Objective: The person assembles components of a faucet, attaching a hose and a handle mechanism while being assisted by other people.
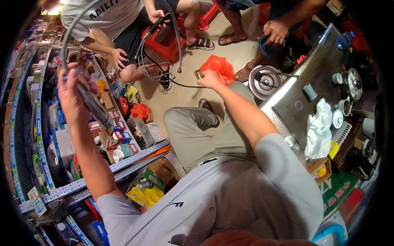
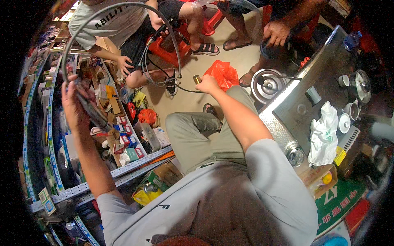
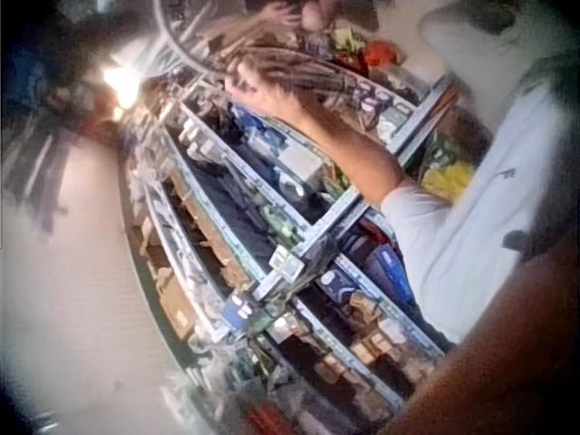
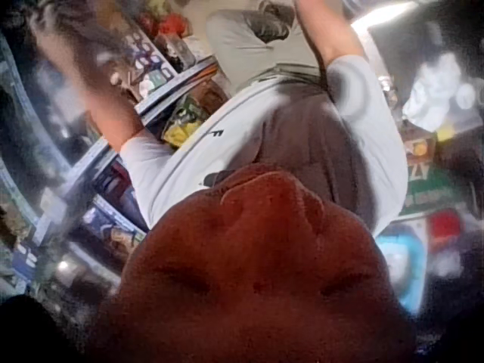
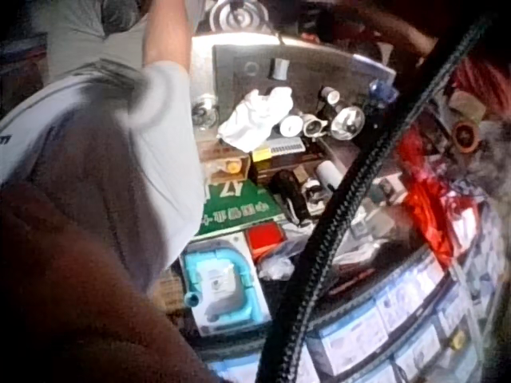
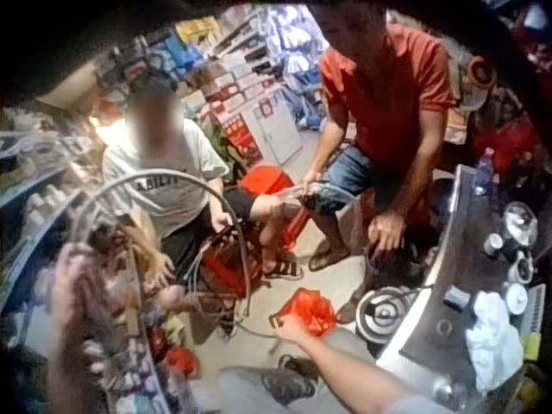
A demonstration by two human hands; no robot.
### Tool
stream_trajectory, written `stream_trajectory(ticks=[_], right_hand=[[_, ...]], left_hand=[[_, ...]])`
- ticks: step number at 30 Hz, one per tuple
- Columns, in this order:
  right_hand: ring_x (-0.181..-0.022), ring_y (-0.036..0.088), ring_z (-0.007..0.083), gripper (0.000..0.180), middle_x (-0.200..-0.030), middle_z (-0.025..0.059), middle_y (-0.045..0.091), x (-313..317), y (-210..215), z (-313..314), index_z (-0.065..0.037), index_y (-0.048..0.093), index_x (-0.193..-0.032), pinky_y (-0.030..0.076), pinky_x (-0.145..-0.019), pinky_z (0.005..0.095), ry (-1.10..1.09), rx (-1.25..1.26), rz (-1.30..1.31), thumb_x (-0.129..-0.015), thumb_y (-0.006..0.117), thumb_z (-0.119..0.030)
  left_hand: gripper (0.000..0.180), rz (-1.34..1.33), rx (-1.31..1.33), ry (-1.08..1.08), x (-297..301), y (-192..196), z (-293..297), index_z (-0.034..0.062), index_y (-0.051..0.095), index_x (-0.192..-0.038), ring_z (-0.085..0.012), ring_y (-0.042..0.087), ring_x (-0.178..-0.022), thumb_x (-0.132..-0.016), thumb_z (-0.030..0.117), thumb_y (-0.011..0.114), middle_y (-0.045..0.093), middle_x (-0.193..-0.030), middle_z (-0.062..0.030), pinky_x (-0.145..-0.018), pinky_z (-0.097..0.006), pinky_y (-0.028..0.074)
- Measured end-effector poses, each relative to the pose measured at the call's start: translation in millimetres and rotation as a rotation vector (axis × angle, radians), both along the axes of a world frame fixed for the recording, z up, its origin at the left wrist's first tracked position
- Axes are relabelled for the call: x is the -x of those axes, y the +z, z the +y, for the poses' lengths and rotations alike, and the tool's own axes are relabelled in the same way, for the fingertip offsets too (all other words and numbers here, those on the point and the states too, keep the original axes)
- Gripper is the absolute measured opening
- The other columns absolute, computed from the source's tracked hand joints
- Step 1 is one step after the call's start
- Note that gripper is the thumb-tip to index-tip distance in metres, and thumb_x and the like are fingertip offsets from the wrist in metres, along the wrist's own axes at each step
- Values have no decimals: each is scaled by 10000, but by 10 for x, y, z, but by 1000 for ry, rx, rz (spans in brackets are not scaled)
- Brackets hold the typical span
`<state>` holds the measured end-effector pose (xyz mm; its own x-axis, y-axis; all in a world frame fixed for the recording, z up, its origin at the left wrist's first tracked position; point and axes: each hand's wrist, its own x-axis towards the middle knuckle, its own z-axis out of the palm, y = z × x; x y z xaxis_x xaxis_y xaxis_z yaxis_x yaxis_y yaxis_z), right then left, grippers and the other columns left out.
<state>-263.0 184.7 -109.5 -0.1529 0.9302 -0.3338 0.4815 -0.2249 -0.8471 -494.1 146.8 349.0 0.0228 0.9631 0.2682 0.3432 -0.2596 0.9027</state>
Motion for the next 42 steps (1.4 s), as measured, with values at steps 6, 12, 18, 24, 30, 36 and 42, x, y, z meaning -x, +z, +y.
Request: stream_trajectory(ticks=[6,12,18,24,30,36,42], right_hand=[[-997,708,369,460,-1007,199,742,320,-130,225,-130,753,-1110,551,-922,450,-66,11,97,-696,773,-331],[-1007,707,342,450,-1026,178,746,283,-155,567,-97,737,-1088,547,-886,437,-266,20,360,-719,830,-337],[-913,716,285,416,-960,153,749,38,-298,685,-57,732,-1049,549,-847,409,-357,18,414,-723,855,-285],[-839,723,256,429,-874,139,748,-31,-334,701,-38,726,-1029,562,-776,399,-361,-17,347,-715,869,-294],[-798,719,204,428,-869,139,747,-3,-503,709,1,713,-1010,563,-735,365,-426,21,499,-703,878,-247],[-749,683,172,336,-849,84,724,-49,-643,631,-6,702,-1032,554,-701,343,-362,40,638,-753,829,-143],[-743,656,146,266,-857,46,653,-15,-517,598,-4,639,-1030,546,-661,279,-368,111,826,-805,780,-18]], left_hand=[[355,82,-49,-114,-23,488,-243,48,555,-1288,-173,565,-583,-1051,313,541,586,-823,-94,-524,-295,495],[414,126,-42,-68,-77,516,-330,74,515,-1342,-174,613,-633,-1053,370,522,577,-949,-92,-507,-284,511],[434,114,-13,-75,-175,490,-363,80,511,-1349,-178,606,-639,-1054,398,514,570,-944,-91,-531,-292,502],[461,74,-41,-123,-213,491,-385,49,509,-1356,-181,606,-622,-1043,387,540,572,-900,-118,-551,-292,501],[467,129,-25,-178,-173,491,-398,75,497,-1376,-169,592,-662,-1071,428,475,562,-957,-93,-553,-287,486],[469,103,-27,-140,-179,460,-397,80,508,-1372,-160,582,-659,-1070,437,474,564,-954,-85,-540,-274,464],[472,102,-43,-141,-203,483,-426,82,513,-1371,-158,577,-655,-1070,444,474,566,-948,-82,-543,-279,457]])
